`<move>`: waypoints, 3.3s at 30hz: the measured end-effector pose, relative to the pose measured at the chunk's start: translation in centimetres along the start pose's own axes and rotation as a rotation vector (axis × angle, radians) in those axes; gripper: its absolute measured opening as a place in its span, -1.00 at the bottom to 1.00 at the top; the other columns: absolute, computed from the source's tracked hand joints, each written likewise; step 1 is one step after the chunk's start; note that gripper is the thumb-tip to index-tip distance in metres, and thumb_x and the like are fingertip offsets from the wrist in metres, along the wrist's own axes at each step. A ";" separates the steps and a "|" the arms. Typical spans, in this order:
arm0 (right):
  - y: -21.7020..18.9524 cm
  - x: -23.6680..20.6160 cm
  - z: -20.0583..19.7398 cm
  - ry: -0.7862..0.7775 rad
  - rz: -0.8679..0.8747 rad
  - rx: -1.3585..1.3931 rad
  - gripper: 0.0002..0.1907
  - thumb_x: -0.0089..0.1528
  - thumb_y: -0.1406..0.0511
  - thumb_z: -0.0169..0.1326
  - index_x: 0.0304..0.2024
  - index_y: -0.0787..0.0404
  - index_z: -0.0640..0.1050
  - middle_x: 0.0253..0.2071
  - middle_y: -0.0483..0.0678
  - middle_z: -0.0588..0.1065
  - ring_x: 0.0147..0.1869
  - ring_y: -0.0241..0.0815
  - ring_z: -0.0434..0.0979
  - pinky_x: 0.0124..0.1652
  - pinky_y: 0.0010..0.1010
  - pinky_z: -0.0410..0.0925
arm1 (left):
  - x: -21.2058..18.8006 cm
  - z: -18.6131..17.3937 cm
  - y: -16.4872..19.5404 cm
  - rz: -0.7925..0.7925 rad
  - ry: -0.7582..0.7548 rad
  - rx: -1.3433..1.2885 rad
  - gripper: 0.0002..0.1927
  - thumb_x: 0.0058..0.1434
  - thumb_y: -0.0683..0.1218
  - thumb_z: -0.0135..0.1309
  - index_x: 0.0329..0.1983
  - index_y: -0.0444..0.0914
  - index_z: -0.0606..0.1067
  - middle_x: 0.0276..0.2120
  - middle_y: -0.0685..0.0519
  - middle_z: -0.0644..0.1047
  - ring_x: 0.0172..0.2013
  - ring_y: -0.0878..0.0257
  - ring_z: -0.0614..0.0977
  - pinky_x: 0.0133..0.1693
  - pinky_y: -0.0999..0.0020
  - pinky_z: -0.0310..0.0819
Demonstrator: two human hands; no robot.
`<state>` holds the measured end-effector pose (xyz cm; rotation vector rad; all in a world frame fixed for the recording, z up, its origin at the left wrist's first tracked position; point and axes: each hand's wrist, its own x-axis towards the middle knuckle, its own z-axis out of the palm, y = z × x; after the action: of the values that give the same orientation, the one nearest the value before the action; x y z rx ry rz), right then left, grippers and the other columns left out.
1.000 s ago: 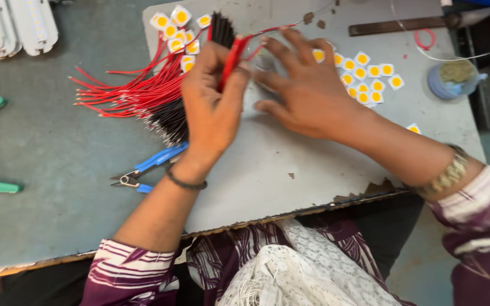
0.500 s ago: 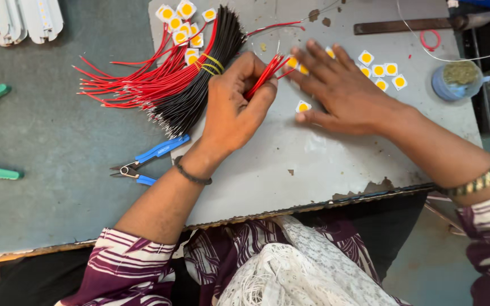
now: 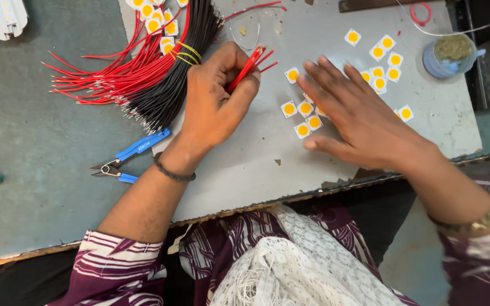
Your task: The person strips insulation from the ends of red wires with pliers, dips the stripped ends into a small container of flux paste, and solders the wire ends with a soldering iron at a factory workbench, working through a bundle of wires one at a time.
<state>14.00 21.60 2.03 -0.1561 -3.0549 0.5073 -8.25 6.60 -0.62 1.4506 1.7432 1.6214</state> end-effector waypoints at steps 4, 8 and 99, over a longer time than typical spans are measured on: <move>-0.2 1.8 0.5 0.039 0.010 0.020 -0.05 0.30 -0.09 -0.01 0.53 0.26 -0.04 0.52 0.18 0.08 0.63 0.17 -0.19 0.46 0.13 -0.28 | 0.0 0.0 0.2 0.021 -0.030 -0.003 -0.94 0.31 -0.22 0.05 -0.27 -0.32 0.43 -0.56 0.17 0.34 -0.52 0.49 0.28 -0.43 0.47 0.16; -0.6 0.0 0.5 0.074 -0.046 0.115 -0.07 0.27 -0.03 0.05 0.51 0.24 0.00 0.44 0.14 0.26 0.61 0.15 -0.05 0.46 0.13 -0.30 | 0.1 0.1 0.1 -0.024 -0.079 -0.005 -0.92 0.28 -0.21 0.05 -0.30 -0.32 0.41 -0.58 0.16 0.37 -0.52 0.50 0.30 -0.46 0.47 0.15; 9.6 -24.2 0.1 1.439 0.744 0.795 -0.83 0.40 0.34 0.07 -0.29 0.22 0.42 -0.41 -0.07 0.45 -0.51 -0.38 0.34 -0.50 -0.63 0.20 | -0.6 1.7 -0.5 -0.462 -0.542 0.449 -0.67 -0.02 0.02 0.25 -0.24 -0.23 0.57 -0.53 -0.06 0.61 -0.54 0.08 0.55 -0.39 0.21 0.48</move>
<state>38.96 28.00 -1.77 -1.0349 -1.2203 0.9693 -6.83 7.11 -1.72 1.3498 1.9660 0.5580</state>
